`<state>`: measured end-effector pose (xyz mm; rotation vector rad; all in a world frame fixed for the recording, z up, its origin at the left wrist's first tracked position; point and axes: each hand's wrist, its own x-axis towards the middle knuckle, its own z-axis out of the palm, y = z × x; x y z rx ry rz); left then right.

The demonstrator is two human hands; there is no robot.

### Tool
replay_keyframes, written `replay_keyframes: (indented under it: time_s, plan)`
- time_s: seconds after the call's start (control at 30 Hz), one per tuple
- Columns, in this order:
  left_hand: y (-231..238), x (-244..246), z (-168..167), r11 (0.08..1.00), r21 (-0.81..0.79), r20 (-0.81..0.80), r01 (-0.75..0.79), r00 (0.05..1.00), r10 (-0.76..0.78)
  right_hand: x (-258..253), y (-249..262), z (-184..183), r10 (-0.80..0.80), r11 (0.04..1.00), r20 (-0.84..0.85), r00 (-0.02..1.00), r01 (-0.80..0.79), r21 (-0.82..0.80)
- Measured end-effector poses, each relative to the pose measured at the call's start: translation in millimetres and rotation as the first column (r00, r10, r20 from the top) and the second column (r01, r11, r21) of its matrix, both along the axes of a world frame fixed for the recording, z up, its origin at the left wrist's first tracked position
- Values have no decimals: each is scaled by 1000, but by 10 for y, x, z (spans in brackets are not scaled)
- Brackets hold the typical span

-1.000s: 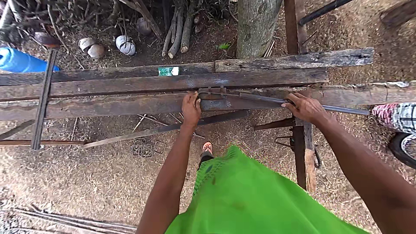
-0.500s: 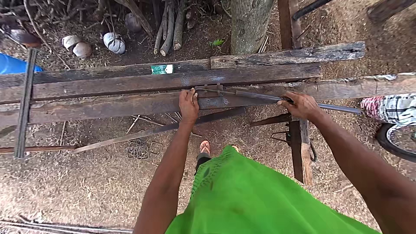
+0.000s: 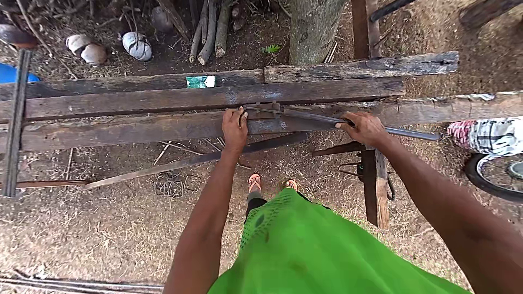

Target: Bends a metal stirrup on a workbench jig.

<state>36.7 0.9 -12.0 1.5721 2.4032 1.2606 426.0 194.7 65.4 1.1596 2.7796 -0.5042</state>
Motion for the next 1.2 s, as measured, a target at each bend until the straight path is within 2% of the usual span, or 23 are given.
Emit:
replay_keyframes:
  time_s: [0.33, 0.5, 0.7, 1.07, 1.2]
  plan:
    - [28, -16, -76, 997, 68, -67, -25, 997, 29, -114, 38, -17, 38, 999, 24, 999, -37, -15]
    - [25, -34, -70, 999, 41, -106, -22, 994, 26, -105, 81, -27, 71, 997, 48, 996, -70, -30]
    - [19, -36, -61, 999, 35, -91, -22, 995, 25, -152, 163, -23, 63, 989, 75, 995, -52, -140]
    - [31, -51, -65, 1000, 23, -82, -10, 997, 11, -201, 25, -17, 35, 997, 146, 989, -23, -79]
    - [28, -66, -77, 1000, 25, -92, -12, 996, 14, -228, -99, -27, -29, 998, 157, 987, 37, -50]
